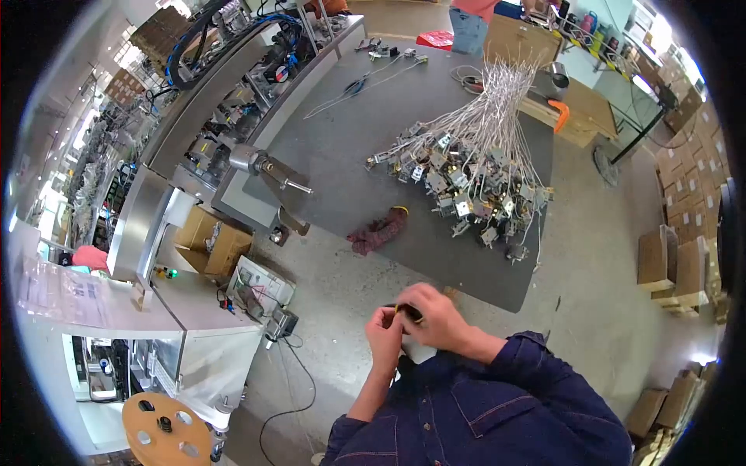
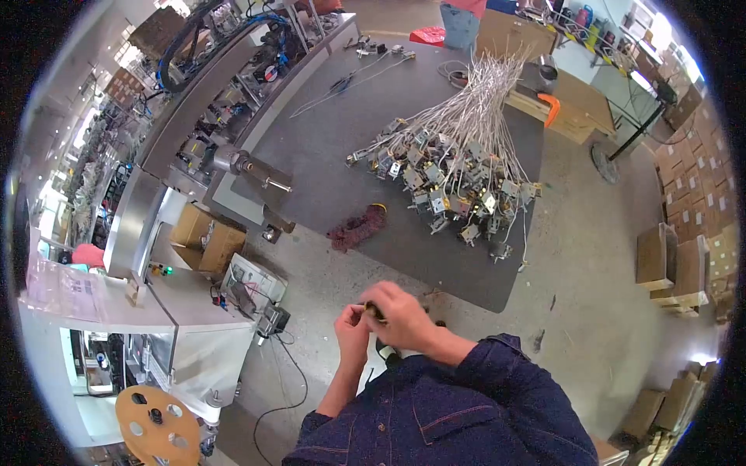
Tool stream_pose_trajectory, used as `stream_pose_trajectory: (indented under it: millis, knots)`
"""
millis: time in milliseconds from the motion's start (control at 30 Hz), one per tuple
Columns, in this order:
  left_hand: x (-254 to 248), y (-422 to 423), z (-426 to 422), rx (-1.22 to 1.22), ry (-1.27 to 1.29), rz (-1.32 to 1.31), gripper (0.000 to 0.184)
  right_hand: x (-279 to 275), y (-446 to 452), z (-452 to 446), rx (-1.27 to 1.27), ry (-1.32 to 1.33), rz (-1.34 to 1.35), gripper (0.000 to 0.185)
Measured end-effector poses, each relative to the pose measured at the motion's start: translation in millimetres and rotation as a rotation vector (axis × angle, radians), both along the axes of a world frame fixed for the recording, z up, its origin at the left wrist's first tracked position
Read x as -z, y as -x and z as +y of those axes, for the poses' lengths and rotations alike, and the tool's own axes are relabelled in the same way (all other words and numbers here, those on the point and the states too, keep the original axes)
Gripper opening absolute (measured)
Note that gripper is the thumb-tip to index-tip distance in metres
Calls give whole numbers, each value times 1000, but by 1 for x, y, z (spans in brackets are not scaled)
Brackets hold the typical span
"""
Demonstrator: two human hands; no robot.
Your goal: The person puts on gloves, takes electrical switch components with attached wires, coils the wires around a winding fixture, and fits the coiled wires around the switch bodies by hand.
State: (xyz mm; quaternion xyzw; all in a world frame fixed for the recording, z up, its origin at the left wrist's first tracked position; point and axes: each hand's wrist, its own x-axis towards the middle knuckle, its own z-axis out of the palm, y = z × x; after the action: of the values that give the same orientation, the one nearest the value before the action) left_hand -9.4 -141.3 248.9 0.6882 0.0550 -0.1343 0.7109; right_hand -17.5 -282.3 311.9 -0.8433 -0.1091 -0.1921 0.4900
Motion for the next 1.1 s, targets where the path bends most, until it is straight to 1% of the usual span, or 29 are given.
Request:
stream_pose_trajectory:
  millis: [33, 67, 133, 167, 200, 267, 300, 333, 367, 400, 433, 467, 533, 567, 600, 633, 667, 700, 733, 767, 800, 867, 900, 933, 967, 1000, 1033, 1067, 1100]
  knots:
    - [0, 2, -3, -13, 89, -3, 5, -3, 5, 2, -99, -9, -47, 22]
    - [-1, 3, -3, 0, 85, -5, 5, 4, 9, 1, -85, -12, -50, 22]
    - [-8, 2, -5, 11, 138, 237, 5, 28, 14, -2, -35, 86, 33, 22]
    - [-8, 5, -8, -12, 143, 212, 6, 36, 20, -4, -12, 101, 219, 21]
    - [-11, 7, -12, 15, 147, 207, 6, 32, 24, -7, -30, 159, 379, 26]
    - [-16, 15, -16, -44, 35, 74, 7, 39, 34, -11, -167, 245, 600, 41]
    - [-17, 17, -15, -7, 22, 114, 8, 53, 33, -12, -146, 242, 596, 41]
    - [-17, 20, -18, 9, 27, 103, 8, 57, 25, -13, -156, -48, 701, 48]
    - [-17, 25, -20, 154, 58, 46, 6, 61, 18, -21, -351, -392, 880, 54]
    - [-17, 31, -21, 295, 88, -9, 4, 48, 8, -30, -485, -716, 1100, 59]
    - [-18, 37, -19, 399, -48, -121, 1, 23, 1, -28, -256, -831, 1034, 53]
    - [-17, 34, -21, 406, -51, -126, 1, 10, -2, -25, -29, -940, 956, 47]
    - [-16, 17, -22, 134, 82, -103, 3, 68, 0, -16, -131, -1170, 712, 32]
    - [-32, 4, -19, 94, 33, -172, 4, 65, -1, -15, -268, -1359, 751, 27]
    - [-39, 1, -24, 103, 37, -178, 4, 61, -1, -16, -411, -1542, 789, 24]
    - [-43, 1, -28, 156, -44, -283, 5, 43, 3, -15, -244, -1471, 967, 21]
    - [-49, 5, -32, 203, -127, -381, 6, 37, 6, -20, -239, -1470, 976, 21]
    - [-62, 13, -42, 264, -235, -458, 8, 32, 8, -24, -283, -1311, 940, 19]
    - [-68, 16, -47, 245, -233, -423, 8, 30, 5, -26, -328, -1149, 890, 17]
    - [-67, 14, -48, 231, -247, -470, 9, 69, -4, -10, -112, -1182, 845, 11]
    - [-64, 13, -47, 216, -262, -510, 10, 61, -4, -14, -115, -1182, 849, 11]
    - [-59, 9, -42, 161, -257, -513, 10, 35, -6, -24, -361, -1211, 1020, 10]
    - [-57, 7, -40, 110, -250, -520, 9, 44, -6, -21, -455, -1359, 1044, 12]
    - [-62, 10, -42, 105, -258, -513, 9, 62, -8, -21, -460, -1362, 1053, 12]
    - [-71, 15, -46, 157, -346, -584, 8, 86, -8, -23, -524, -1305, 1048, 13]
    - [-76, 20, -51, 209, -436, -648, 7, 53, -7, -23, -588, -1250, 1047, 14]
    - [-76, 26, -54, 244, -457, -703, 4, 19, 6, -33, -585, -1282, 896, 18]
    - [-69, 29, -54, 273, -478, -751, 4, 38, 0, -25, -627, -1228, 757, 20]
    - [-63, 29, -51, 284, -485, -727, 4, 54, -5, -18, -657, -1179, 618, 22]
